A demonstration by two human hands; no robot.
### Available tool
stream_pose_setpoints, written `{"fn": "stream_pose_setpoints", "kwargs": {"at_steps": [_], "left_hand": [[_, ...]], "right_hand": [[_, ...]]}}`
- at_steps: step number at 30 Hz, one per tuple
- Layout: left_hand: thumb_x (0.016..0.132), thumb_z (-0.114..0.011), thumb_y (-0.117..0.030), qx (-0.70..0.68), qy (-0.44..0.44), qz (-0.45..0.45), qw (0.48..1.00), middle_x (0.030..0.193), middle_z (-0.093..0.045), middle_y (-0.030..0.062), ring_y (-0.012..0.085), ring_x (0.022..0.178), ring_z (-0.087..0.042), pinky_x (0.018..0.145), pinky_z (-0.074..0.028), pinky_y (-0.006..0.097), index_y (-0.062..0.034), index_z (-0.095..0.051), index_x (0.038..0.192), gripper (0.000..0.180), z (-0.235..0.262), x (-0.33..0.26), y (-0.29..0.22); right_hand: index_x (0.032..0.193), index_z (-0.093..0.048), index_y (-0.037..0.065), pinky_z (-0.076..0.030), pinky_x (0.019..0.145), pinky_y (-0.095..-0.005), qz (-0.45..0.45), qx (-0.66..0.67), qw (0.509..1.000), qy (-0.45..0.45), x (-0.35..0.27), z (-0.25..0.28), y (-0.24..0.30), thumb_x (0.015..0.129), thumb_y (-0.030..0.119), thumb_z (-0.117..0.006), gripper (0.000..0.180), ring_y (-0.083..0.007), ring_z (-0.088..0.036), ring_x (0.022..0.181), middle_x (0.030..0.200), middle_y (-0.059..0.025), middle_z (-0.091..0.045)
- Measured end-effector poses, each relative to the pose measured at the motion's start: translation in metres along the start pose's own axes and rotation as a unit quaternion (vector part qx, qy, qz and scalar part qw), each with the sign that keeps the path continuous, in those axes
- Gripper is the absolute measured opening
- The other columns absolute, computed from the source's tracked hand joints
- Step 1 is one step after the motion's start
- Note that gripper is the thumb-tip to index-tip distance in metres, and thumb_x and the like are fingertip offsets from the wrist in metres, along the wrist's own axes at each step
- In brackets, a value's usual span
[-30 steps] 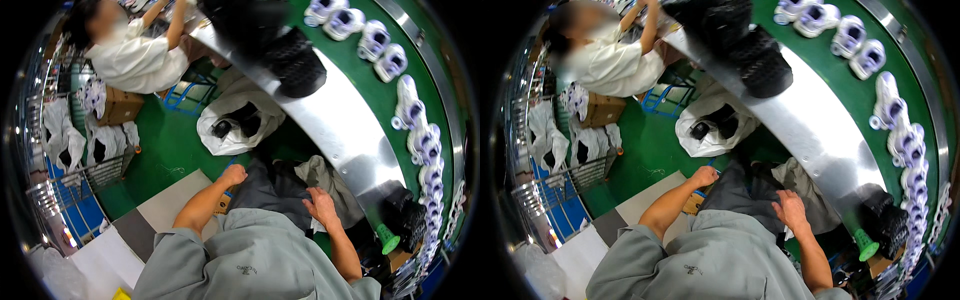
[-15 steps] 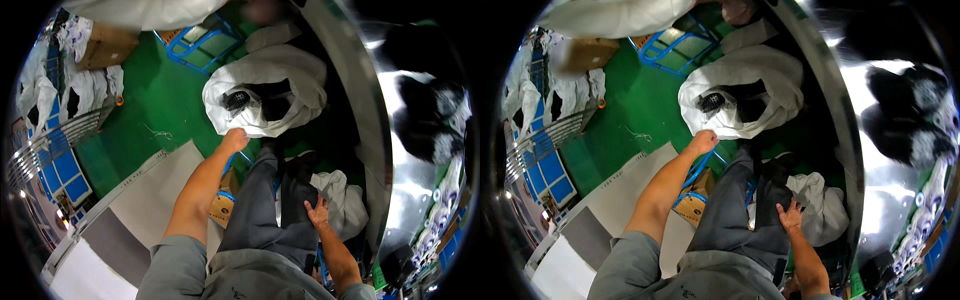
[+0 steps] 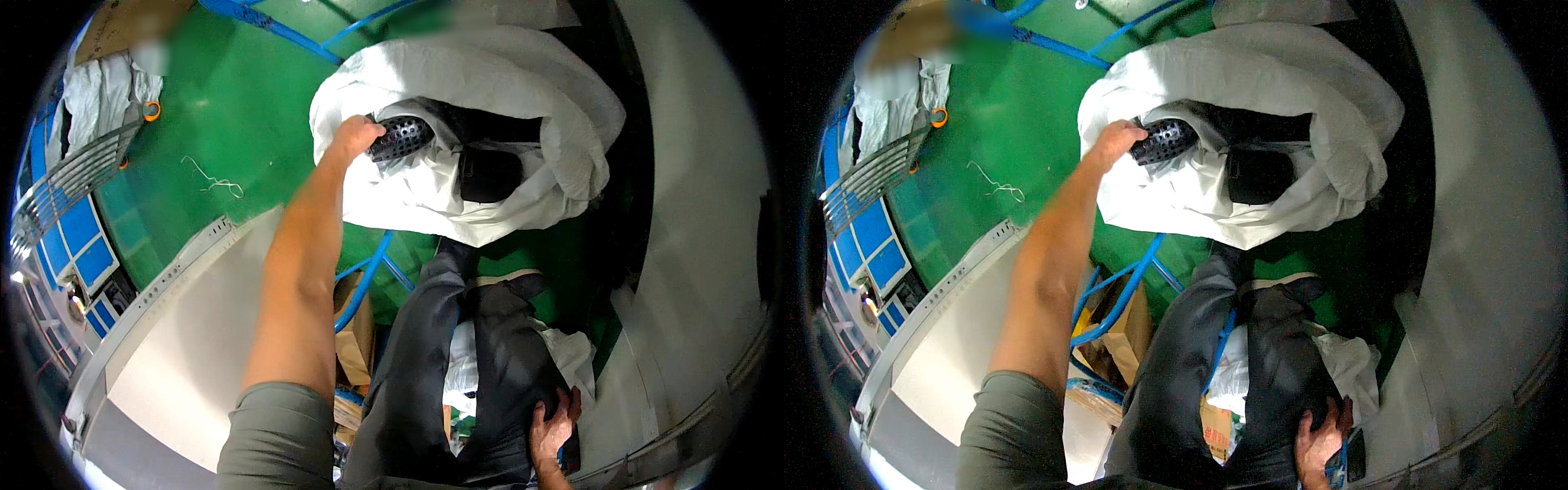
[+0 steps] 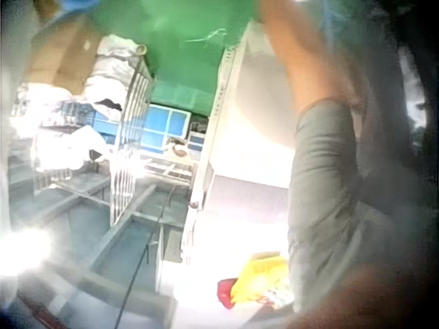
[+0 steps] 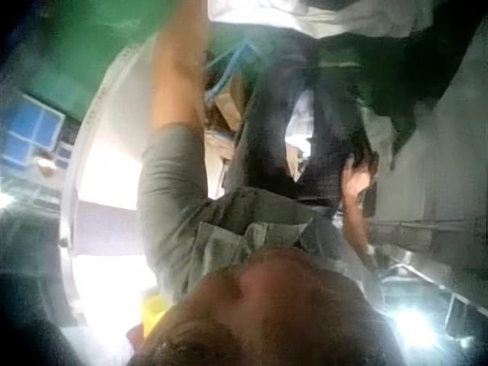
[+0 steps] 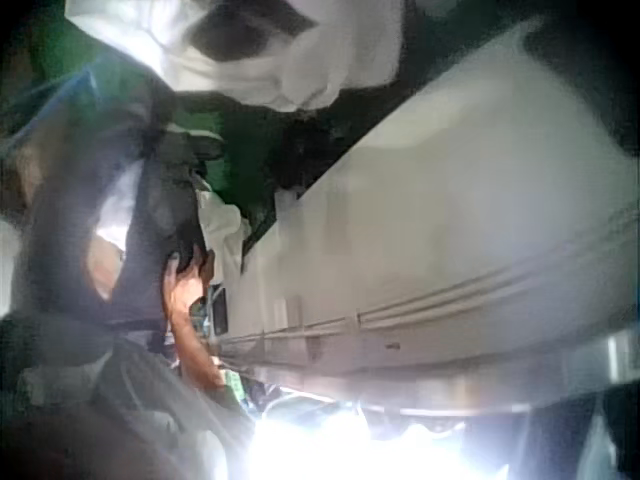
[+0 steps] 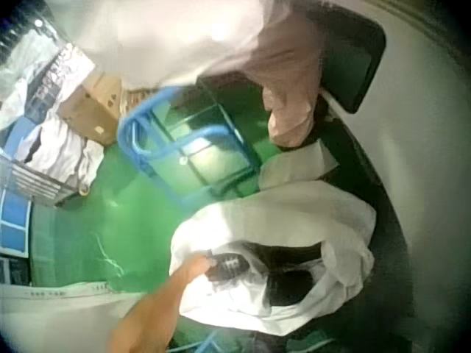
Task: The person picks up black shoe outsoles from a white bag and places them into a cardboard box on a conveyor belt. The person also handles a green plastic container and clears plastic wrap from a bag.
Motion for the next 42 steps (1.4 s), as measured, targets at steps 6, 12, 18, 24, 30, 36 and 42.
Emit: {"fn": "stream_pose_setpoints", "kwargs": {"at_steps": [6,12,18,24,30,36,42], "left_hand": [[0.069,-0.086,-0.048,0.064,0.191,-0.004,0.98,0.119,-0.066,0.0175,0.0256,0.11,-0.061,0.095,-0.046,0.034,0.0042,-0.061,0.126,0.081,0.001,0.013,0.01],[0.056,-0.086,-0.064,0.207,0.28,-0.027,0.937,0.137,-0.054,0.0256,0.0348,0.13,-0.051,0.111,-0.038,0.04,0.0069,-0.044,0.139,0.117,-0.021,0.001,-0.024],[0.057,-0.09,-0.058,0.174,0.221,-0.011,0.96,0.135,-0.055,0.0271,0.0352,0.13,-0.051,0.112,-0.037,0.039,0.0095,-0.038,0.142,0.12,-0.04,0.002,-0.008],[0.058,-0.093,-0.043,-0.084,0.18,-0.009,0.98,0.136,-0.054,0.0265,0.034,0.132,-0.049,0.113,-0.035,0.037,0.0103,-0.035,0.144,0.116,-0.043,-0.038,-0.03],[0.066,-0.089,-0.034,-0.213,0.006,0.033,0.976,0.131,-0.057,0.0286,0.031,0.117,-0.06,0.099,-0.047,0.036,0.0137,-0.037,0.143,0.105,-0.025,-0.026,-0.003],[0.071,-0.088,-0.027,0.027,-0.144,0.052,0.988,0.119,-0.066,0.0241,0.0276,0.107,-0.066,0.093,-0.051,0.035,0.0094,-0.049,0.138,0.085,-0.037,-0.051,-0.002],[0.06,-0.092,-0.011,-0.122,-0.011,-0.005,0.992,0.135,-0.057,0.0229,0.0297,0.125,-0.056,0.107,-0.043,0.036,0.0012,-0.022,0.155,0.119,-0.031,-0.032,0.059]], "right_hand": [[0.13,-0.055,-0.003,-0.031,0.113,-0.0563,0.0,-0.029,1.0,0.003,0.004,0.011,0.013,0.089,0.028,-0.062,0.052,-0.0499,-0.034,0.137,0.149,-0.0319,-0.036],[0.131,-0.055,0.0,-0.034,0.111,-0.052,0.001,-0.089,0.996,-0.006,0.007,0.008,0.006,0.094,0.041,-0.058,0.055,-0.0477,-0.04,0.133,0.147,-0.0293,-0.039],[0.128,-0.058,-0.005,-0.03,0.112,-0.0601,-0.005,-0.055,0.998,-0.006,0.008,0.011,0.01,0.093,0.039,-0.056,0.056,-0.0507,-0.034,0.137,0.15,-0.0308,-0.036],[0.128,-0.058,-0.004,-0.028,0.113,-0.0608,-0.011,-0.045,0.999,0.0,0.008,0.014,0.014,0.094,0.038,-0.056,0.054,-0.0505,-0.035,0.136,0.148,-0.031,-0.038],[0.127,-0.058,-0.004,-0.028,0.113,-0.0592,0.007,-0.034,0.999,-0.005,0.006,0.007,0.006,0.091,0.033,-0.059,0.052,-0.049,-0.036,0.135,0.147,-0.0305,-0.039],[0.126,-0.058,-0.004,-0.028,0.112,-0.0577,0.009,-0.01,1.0,-0.007,0.003,0.008,0.006,0.089,0.031,-0.06,0.05,-0.0477,-0.038,0.134,0.146,-0.0302,-0.04],[0.124,-0.06,-0.004,-0.03,0.111,-0.0576,0.018,-0.011,1.0,-0.018,0.008,0.008,0.005,0.091,0.034,-0.058,0.05,-0.0483,-0.038,0.133,0.146,-0.0303,-0.041]]}}
Point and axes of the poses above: each hand's wrist, its own x-axis towards the middle knuckle, its own z-axis out of the back of the hand, y = z × x, the point moved 2 cm from there along x, towards the middle knuckle
